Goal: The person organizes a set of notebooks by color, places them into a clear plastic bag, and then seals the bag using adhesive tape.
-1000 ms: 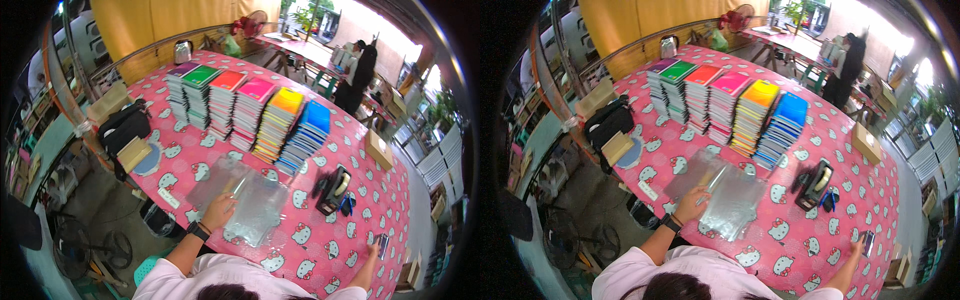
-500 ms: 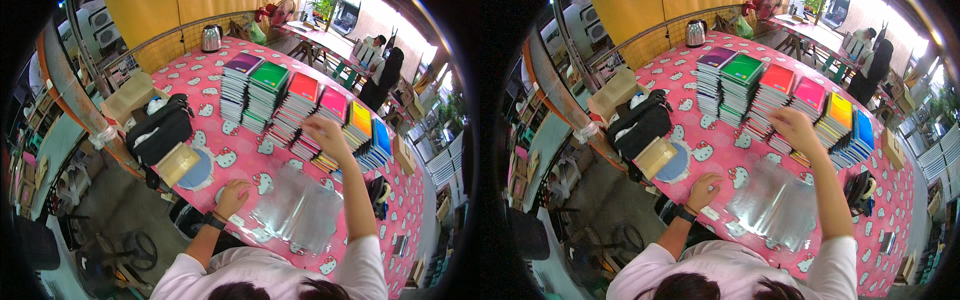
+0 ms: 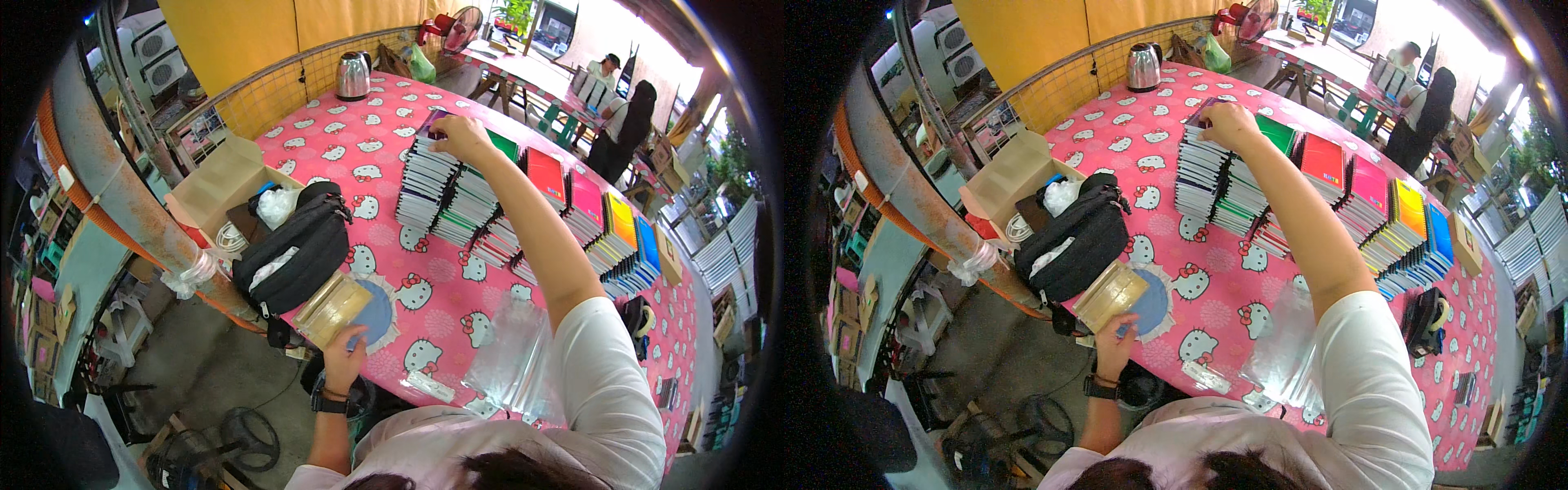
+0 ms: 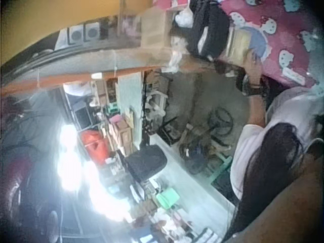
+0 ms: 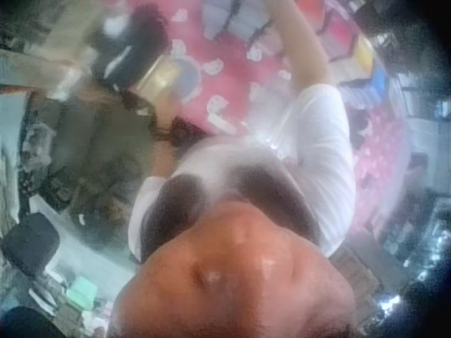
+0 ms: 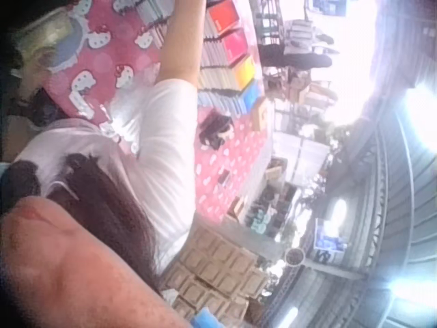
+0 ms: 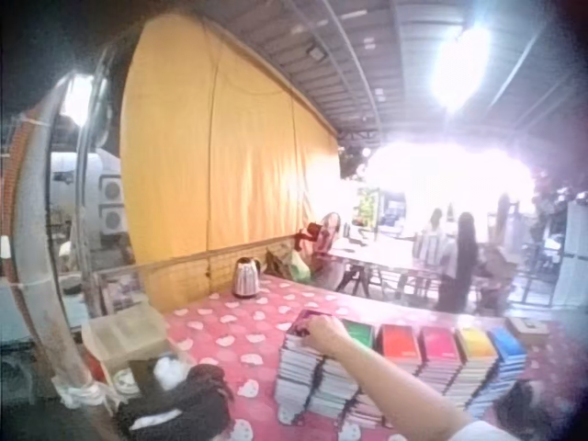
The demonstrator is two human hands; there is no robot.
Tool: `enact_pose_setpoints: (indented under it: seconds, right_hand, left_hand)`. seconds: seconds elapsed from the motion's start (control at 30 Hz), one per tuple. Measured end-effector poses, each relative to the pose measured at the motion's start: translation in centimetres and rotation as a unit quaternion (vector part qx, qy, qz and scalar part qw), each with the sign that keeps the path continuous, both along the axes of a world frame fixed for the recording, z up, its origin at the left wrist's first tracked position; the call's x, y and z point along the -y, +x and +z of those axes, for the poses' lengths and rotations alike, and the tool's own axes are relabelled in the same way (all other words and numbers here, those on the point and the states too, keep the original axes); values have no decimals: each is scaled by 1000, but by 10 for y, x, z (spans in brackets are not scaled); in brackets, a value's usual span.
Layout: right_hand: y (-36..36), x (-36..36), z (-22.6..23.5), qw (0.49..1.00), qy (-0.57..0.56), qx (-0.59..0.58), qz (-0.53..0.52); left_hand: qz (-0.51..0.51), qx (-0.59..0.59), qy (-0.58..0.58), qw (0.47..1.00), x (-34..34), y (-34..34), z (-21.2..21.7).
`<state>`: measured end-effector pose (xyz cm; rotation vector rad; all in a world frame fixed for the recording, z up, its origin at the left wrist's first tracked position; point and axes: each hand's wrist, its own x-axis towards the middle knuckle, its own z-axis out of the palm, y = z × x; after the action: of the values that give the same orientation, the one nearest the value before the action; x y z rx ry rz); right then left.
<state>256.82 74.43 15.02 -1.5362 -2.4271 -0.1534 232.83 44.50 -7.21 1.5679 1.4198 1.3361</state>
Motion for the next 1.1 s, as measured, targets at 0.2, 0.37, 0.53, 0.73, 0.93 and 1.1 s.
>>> enact_pose_setpoints:
  seconds: [0.2, 0.37, 0.53, 0.73, 0.93, 1.1]
  right_hand:
    - [-4, 1, 4, 999, 48, 18, -13]
    - [7, 4, 13, 994, 99, 35, -32]
    - [-35, 80, 39, 983, 127, 33, 126]
    - [-26, 150, 28, 889, -145, -193, 388]
    - [101, 56, -4, 998, 7, 44, -49]
    - [87, 58, -12, 997, 54, 44, -21]
  left_hand:
    - [-23, 53, 32, 998, -20, -1, -1]
    - [-36, -24, 136, 990, -58, 15, 66]
    - [106, -83, 308, 942, -89, 15, 138]
    - [-192, 173, -7, 966, -80, -2, 154]
    - [-328, 311, -182, 873, -62, 97, 28]
    - [-261, 62, -207, 941, -50, 125, -62]
